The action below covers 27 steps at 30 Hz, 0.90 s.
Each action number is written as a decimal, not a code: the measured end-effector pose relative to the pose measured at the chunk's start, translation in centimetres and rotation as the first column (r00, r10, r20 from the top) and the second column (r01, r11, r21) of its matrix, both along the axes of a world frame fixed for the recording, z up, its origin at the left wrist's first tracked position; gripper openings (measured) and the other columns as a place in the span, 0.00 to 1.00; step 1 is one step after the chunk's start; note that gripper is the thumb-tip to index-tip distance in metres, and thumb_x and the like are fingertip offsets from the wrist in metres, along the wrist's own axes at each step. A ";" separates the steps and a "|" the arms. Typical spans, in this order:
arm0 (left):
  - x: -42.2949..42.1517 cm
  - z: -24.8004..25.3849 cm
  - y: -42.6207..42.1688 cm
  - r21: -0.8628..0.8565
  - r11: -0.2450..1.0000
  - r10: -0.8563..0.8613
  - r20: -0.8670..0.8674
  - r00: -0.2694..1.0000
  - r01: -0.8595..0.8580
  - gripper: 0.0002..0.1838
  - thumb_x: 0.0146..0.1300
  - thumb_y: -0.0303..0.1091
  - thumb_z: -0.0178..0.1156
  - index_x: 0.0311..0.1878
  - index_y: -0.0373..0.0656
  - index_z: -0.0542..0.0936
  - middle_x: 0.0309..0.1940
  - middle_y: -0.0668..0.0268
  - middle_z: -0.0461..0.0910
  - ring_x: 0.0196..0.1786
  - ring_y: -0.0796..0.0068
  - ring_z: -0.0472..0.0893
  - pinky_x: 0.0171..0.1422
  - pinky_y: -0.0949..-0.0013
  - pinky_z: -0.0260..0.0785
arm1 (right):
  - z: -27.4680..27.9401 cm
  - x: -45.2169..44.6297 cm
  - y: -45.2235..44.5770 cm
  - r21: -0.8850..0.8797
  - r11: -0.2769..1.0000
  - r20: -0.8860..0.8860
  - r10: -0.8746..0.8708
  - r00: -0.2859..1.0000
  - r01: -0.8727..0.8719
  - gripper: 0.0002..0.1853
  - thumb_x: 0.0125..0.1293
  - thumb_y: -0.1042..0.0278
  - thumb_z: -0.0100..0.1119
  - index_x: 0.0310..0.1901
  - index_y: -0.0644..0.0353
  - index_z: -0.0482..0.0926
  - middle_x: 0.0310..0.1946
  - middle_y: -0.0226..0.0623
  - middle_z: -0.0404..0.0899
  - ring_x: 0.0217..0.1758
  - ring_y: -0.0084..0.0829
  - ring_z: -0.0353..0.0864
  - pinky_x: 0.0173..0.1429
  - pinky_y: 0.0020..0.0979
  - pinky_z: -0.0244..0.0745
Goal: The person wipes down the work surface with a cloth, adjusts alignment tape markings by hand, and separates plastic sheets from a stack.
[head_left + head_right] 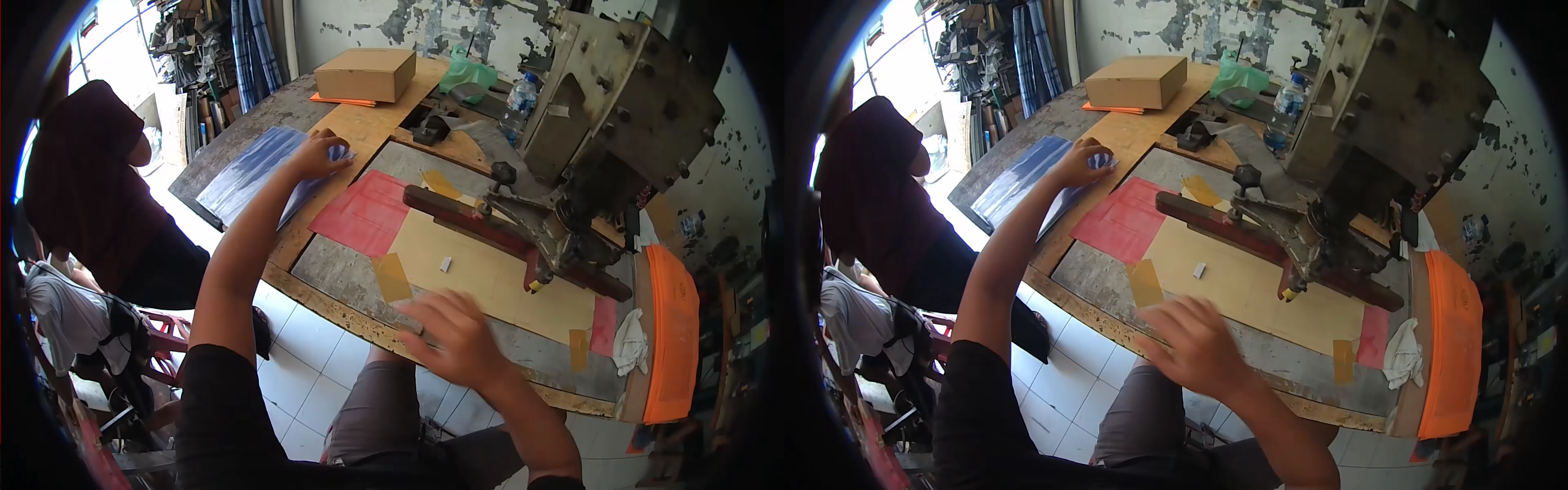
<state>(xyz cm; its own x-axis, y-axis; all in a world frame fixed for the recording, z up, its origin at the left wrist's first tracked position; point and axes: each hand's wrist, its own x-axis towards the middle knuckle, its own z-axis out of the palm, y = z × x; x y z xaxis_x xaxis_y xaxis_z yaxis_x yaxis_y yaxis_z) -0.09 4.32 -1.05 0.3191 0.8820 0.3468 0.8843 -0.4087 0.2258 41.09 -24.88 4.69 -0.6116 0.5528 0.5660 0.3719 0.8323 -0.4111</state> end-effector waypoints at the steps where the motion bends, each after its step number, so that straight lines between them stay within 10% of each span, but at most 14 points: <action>1: -0.1 -0.5 0.0 0.035 0.999 0.020 0.027 0.999 -0.021 0.29 0.69 0.61 0.71 0.65 0.51 0.89 0.63 0.56 0.82 0.71 0.51 0.78 0.78 0.48 0.68 | -0.8 -3.4 1.9 -0.085 0.996 0.021 0.030 0.999 -0.028 0.17 0.76 0.58 0.70 0.57 0.61 0.86 0.51 0.45 0.87 0.59 0.49 0.86 0.65 0.47 0.78; 5: 0.2 -1.6 -0.7 0.077 0.996 0.026 0.162 0.986 -0.039 0.25 0.73 0.57 0.68 0.66 0.55 0.90 0.60 0.58 0.84 0.71 0.55 0.77 0.79 0.45 0.64 | -5.6 -17.0 12.9 -0.435 0.901 -0.322 -0.148 0.935 -0.007 0.22 0.79 0.60 0.66 0.66 0.66 0.81 0.58 0.55 0.84 0.64 0.56 0.85 0.70 0.48 0.80; 9: 0.3 -1.5 -0.7 0.067 0.997 0.005 0.306 0.952 -0.026 0.25 0.72 0.52 0.69 0.67 0.53 0.89 0.58 0.59 0.87 0.69 0.57 0.80 0.79 0.45 0.66 | -9.0 -24.7 22.6 -0.353 0.855 -0.416 -0.507 0.755 0.379 0.23 0.79 0.67 0.63 0.70 0.65 0.77 0.61 0.56 0.80 0.65 0.57 0.84 0.72 0.48 0.79; 27: -0.4 -0.2 -1.2 -0.099 0.985 -0.074 0.490 0.868 0.140 0.24 0.71 0.45 0.76 0.62 0.39 0.91 0.64 0.52 0.90 0.70 0.55 0.86 0.79 0.57 0.72 | -10.4 -24.3 27.5 -0.445 0.825 -0.334 -0.513 0.791 0.347 0.18 0.75 0.74 0.68 0.64 0.64 0.85 0.60 0.49 0.84 0.63 0.51 0.86 0.69 0.47 0.81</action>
